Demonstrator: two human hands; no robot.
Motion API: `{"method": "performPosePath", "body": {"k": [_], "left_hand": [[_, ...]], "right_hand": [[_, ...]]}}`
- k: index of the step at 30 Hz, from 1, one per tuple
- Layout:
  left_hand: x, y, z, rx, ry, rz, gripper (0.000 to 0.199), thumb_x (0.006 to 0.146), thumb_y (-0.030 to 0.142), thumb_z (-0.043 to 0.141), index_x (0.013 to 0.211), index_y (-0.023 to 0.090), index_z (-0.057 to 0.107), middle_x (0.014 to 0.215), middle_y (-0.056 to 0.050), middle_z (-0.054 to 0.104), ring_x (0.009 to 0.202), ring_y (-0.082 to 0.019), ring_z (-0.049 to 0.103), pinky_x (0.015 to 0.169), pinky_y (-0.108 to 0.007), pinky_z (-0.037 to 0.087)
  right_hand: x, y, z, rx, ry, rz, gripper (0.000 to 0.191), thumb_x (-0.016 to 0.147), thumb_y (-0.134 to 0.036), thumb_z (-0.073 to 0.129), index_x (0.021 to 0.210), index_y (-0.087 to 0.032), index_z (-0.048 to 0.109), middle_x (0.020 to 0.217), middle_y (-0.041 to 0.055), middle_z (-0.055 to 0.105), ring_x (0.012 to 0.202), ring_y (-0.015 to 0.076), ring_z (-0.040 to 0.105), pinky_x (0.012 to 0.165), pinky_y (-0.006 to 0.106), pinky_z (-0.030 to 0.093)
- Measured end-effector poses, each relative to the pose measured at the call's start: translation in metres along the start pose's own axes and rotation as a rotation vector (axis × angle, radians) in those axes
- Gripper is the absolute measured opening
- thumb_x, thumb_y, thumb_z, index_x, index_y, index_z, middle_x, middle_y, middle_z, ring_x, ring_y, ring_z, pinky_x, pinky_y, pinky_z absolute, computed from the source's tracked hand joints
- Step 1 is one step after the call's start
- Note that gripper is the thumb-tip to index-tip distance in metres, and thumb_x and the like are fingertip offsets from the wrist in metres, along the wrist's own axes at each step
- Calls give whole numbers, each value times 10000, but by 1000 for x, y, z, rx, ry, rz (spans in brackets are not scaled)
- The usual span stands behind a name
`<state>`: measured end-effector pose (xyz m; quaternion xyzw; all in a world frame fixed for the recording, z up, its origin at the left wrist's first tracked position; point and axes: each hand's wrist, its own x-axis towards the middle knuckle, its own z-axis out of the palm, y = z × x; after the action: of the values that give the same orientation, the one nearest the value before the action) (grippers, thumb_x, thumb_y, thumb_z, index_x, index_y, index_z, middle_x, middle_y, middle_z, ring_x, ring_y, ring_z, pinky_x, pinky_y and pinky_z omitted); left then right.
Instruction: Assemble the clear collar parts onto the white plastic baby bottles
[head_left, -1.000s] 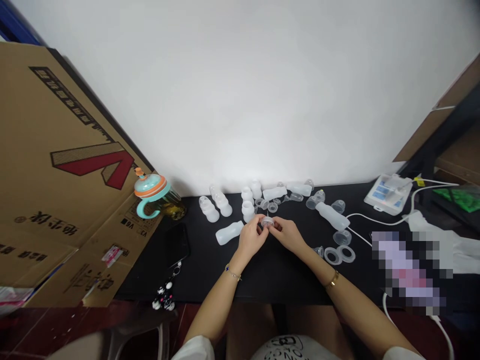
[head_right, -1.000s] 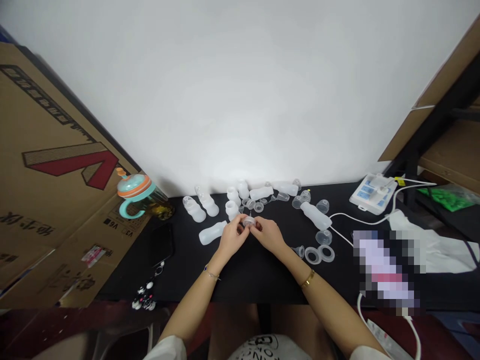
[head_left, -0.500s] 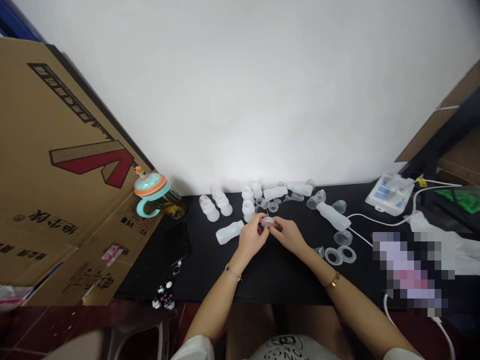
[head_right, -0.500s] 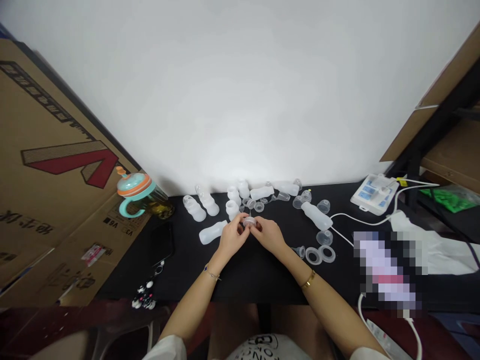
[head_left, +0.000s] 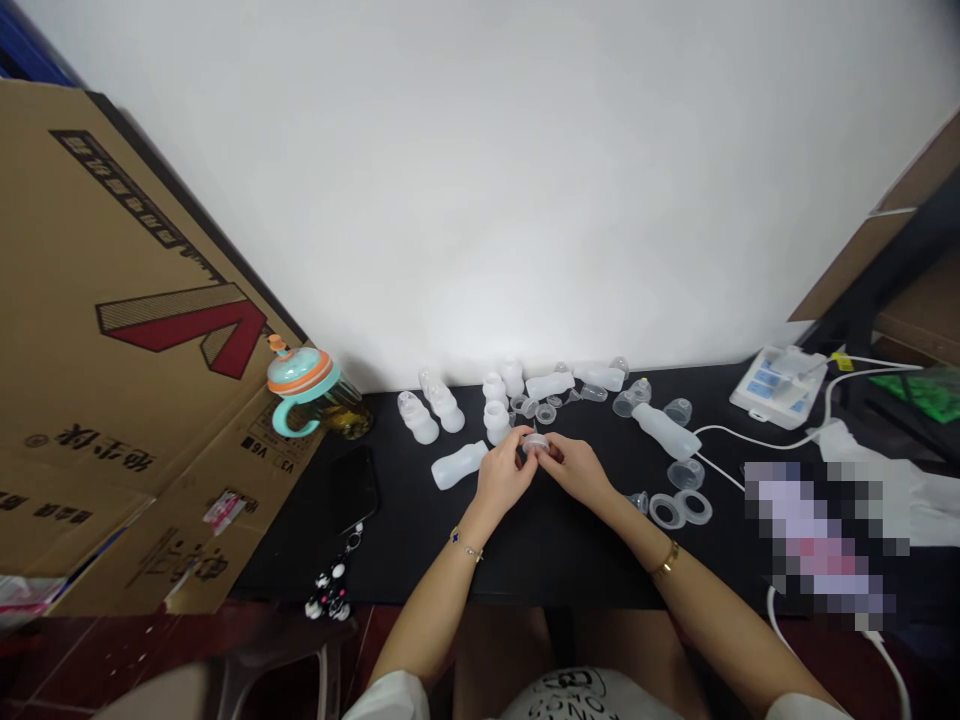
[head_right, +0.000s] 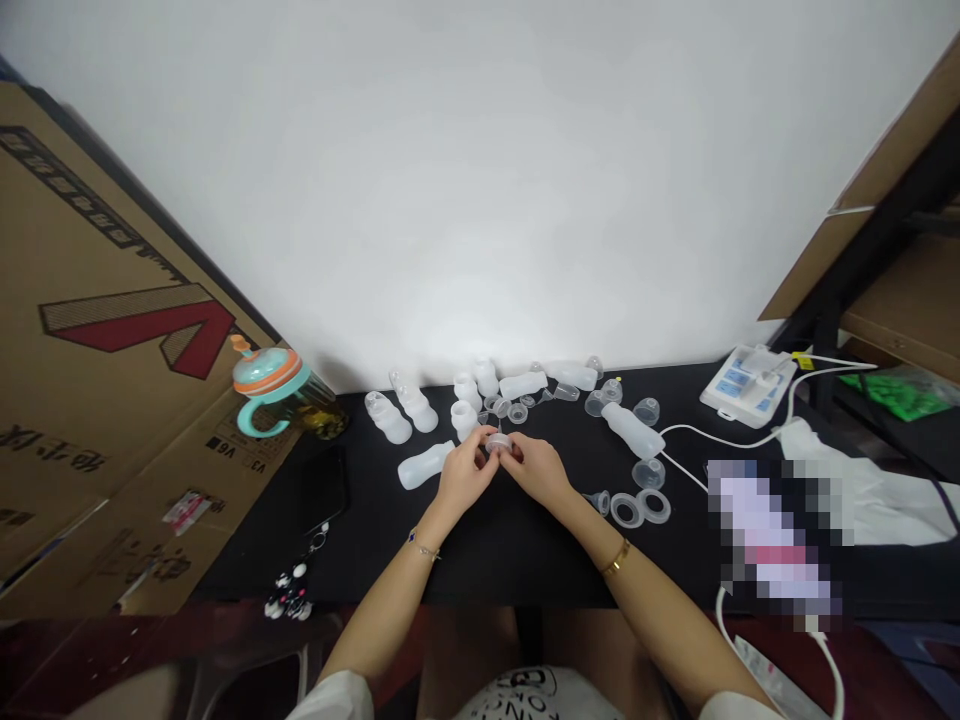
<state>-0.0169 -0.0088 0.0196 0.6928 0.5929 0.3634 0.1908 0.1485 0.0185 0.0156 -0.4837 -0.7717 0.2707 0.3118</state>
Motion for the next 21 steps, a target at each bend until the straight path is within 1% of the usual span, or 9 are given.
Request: {"method": "performPosePath", "body": {"k": [4,11,21], "left_hand": [[0,1,-1,-18,-14,-7,248,894,258,567,1138,244,608,877,34,686,613,-112,596,642,-250,446],[0,2,-2,-7,-17,-20,251,894,269,568,1142,245,599,791,44,657,602,-121,591,620,-248,420],[0,2,-3,-5,-22,-25,249,902,278,563,1147,247,597,860,33,682,618,-119,598,638,-251,437]], "right_hand": [[0,2,1,-5,2,-3,197,912,-346,529,766,-214,550,612,-31,524,549,134,468,564,260,251],[0,2,1,-28,9,-11,214,915,-342,534,743,-215,529,602,-34,513,540,130,463,559,260,244],[0,1,1,-24,7,2,226,920,-357,531,743,-216,530,598,-35,510,538,130,462,557,261,247]]}}
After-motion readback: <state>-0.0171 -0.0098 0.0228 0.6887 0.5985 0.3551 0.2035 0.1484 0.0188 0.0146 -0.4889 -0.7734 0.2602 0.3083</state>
